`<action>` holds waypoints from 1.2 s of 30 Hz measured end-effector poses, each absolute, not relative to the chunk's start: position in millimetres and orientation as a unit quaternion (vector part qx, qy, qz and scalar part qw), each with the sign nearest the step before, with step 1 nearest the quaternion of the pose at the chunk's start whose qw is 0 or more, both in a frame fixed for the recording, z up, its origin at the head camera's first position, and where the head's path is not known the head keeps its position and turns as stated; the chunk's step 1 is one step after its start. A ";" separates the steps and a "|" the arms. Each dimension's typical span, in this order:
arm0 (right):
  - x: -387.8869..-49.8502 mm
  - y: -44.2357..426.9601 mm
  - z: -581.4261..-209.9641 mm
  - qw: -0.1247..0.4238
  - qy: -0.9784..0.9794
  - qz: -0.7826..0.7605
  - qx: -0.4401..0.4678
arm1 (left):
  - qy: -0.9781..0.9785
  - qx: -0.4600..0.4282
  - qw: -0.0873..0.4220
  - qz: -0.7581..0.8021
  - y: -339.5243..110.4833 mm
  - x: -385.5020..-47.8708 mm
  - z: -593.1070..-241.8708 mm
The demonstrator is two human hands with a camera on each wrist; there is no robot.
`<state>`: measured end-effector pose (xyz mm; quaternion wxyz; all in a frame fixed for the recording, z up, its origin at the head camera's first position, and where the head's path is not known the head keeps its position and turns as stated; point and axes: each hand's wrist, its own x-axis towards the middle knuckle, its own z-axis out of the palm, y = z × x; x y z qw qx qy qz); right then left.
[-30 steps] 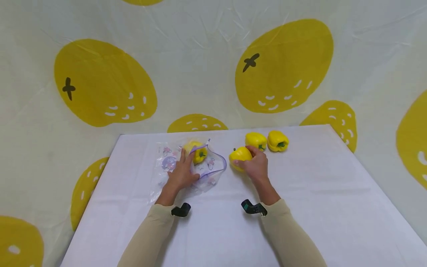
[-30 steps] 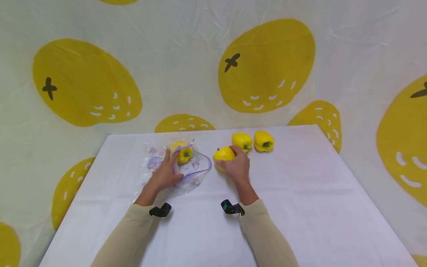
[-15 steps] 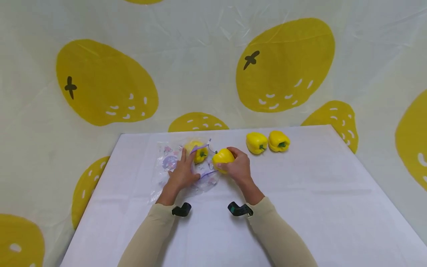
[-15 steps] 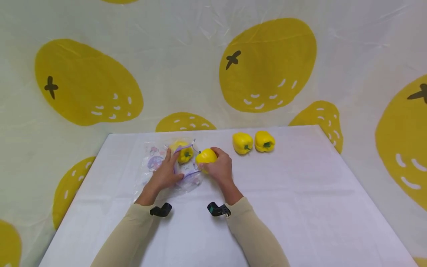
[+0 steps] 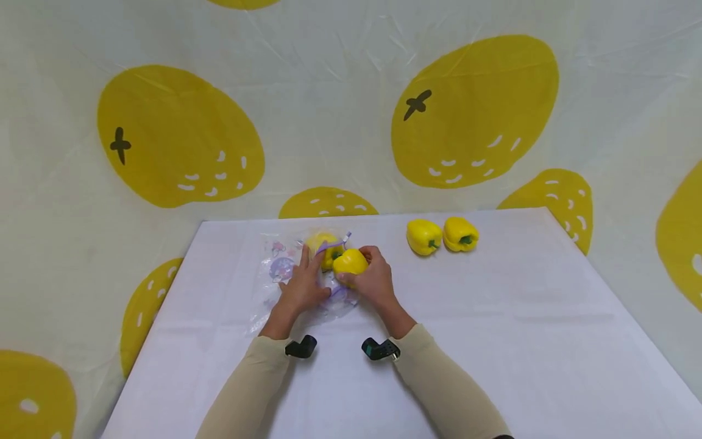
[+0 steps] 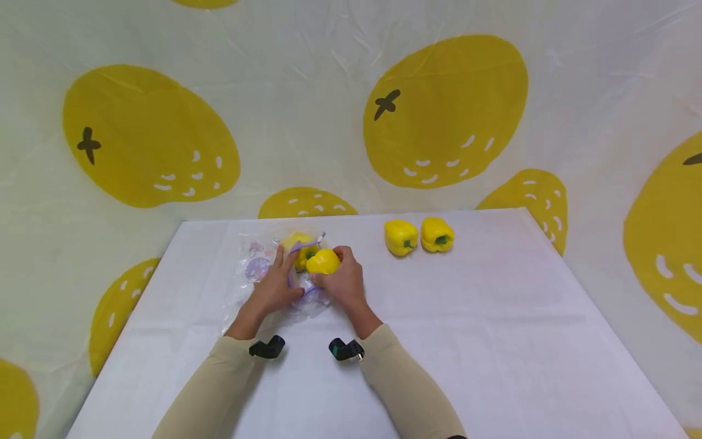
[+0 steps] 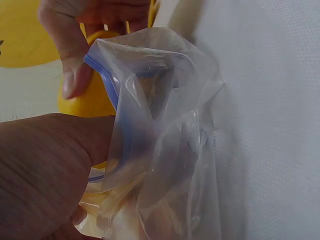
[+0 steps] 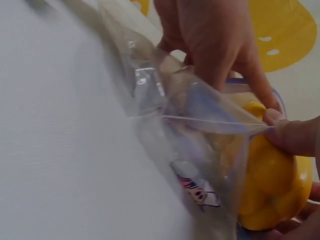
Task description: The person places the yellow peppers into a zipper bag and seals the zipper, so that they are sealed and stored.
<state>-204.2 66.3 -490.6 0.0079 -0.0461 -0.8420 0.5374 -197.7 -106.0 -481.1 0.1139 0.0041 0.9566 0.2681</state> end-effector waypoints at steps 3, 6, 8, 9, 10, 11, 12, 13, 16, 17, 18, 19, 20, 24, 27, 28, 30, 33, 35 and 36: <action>-203.6 62.8 -495.5 0.016 -0.845 0.532 -0.050 | 0.958 0.004 0.112 0.265 -105.1 -197.9 -480.7; -202.9 59.6 -499.9 0.025 -0.849 0.526 -0.050 | 0.958 0.002 0.112 0.265 -105.2 -198.2 -479.9; -202.3 58.9 -502.7 0.031 -0.853 0.519 -0.042 | 0.958 0.001 0.112 0.266 -105.0 -198.5 -479.6; -201.8 58.8 -503.9 0.033 -0.856 0.515 -0.037 | 0.957 0.000 0.113 0.266 -105.0 -198.6 -479.6; -201.0 59.0 -505.1 0.031 -0.857 0.513 -0.033 | 0.957 0.001 0.114 0.267 -105.0 -198.6 -479.6; -200.2 59.4 -505.9 0.029 -0.857 0.514 -0.027 | 0.957 0.002 0.114 0.268 -105.0 -198.6 -479.8; -199.2 60.1 -506.5 0.024 -0.858 0.513 -0.019 | 0.956 0.002 0.116 0.269 -105.3 -198.5 -479.9; -198.3 60.8 -506.7 0.019 -0.858 0.513 -0.010 | 0.956 0.003 0.117 0.269 -105.6 -198.3 -480.0; -196.5 64.5 -506.2 -0.001 -0.857 0.514 0.022 | 0.955 0.005 0.118 0.272 -106.0 -198.6 -479.7; -196.4 66.0 -505.8 -0.007 -0.858 0.513 0.034 | 0.955 0.004 0.119 0.273 -106.0 -198.7 -479.4; -196.3 67.5 -505.3 -0.013 -0.858 0.511 0.045 | 0.954 0.004 0.119 0.274 -105.9 -198.9 -479.0; -196.5 68.8 -505.0 -0.017 -0.860 0.506 0.056 | 0.954 0.003 0.119 0.274 -105.7 -199.0 -478.5; -196.9 69.7 -505.0 -0.021 -0.861 0.504 0.063 | 0.954 0.003 0.120 0.275 -105.6 -198.9 -477.6; -199.8 70.0 -504.8 -0.032 -0.875 0.479 0.062 | 0.955 0.000 0.116 0.271 -105.6 -199.2 -475.2; -202.4 68.8 -504.3 -0.024 -0.889 0.455 0.048 | 0.957 0.003 0.108 0.270 -105.3 -199.5 -474.7; -203.2 68.5 -503.9 -0.022 -0.892 0.449 0.043 | 0.957 0.003 0.106 0.271 -105.2 -199.7 -474.7; -204.0 68.8 -503.3 -0.018 -0.896 0.441 0.040 | 0.957 0.002 0.103 0.272 -104.8 -199.5 -475.0; -204.4 70.4 -503.0 -0.021 -0.896 0.442 0.042 | 0.956 -0.004 0.105 0.274 -104.1 -199.0 -476.0; -205.3 70.6 -503.1 -0.022 -0.894 0.445 0.047 | 0.955 -0.006 0.108 0.275 -105.0 -198.7 -477.2; -206.2 70.6 -503.0 -0.020 -0.894 0.444 0.049 | 0.955 -0.006 0.108 0.276 -105.5 -198.8 -477.8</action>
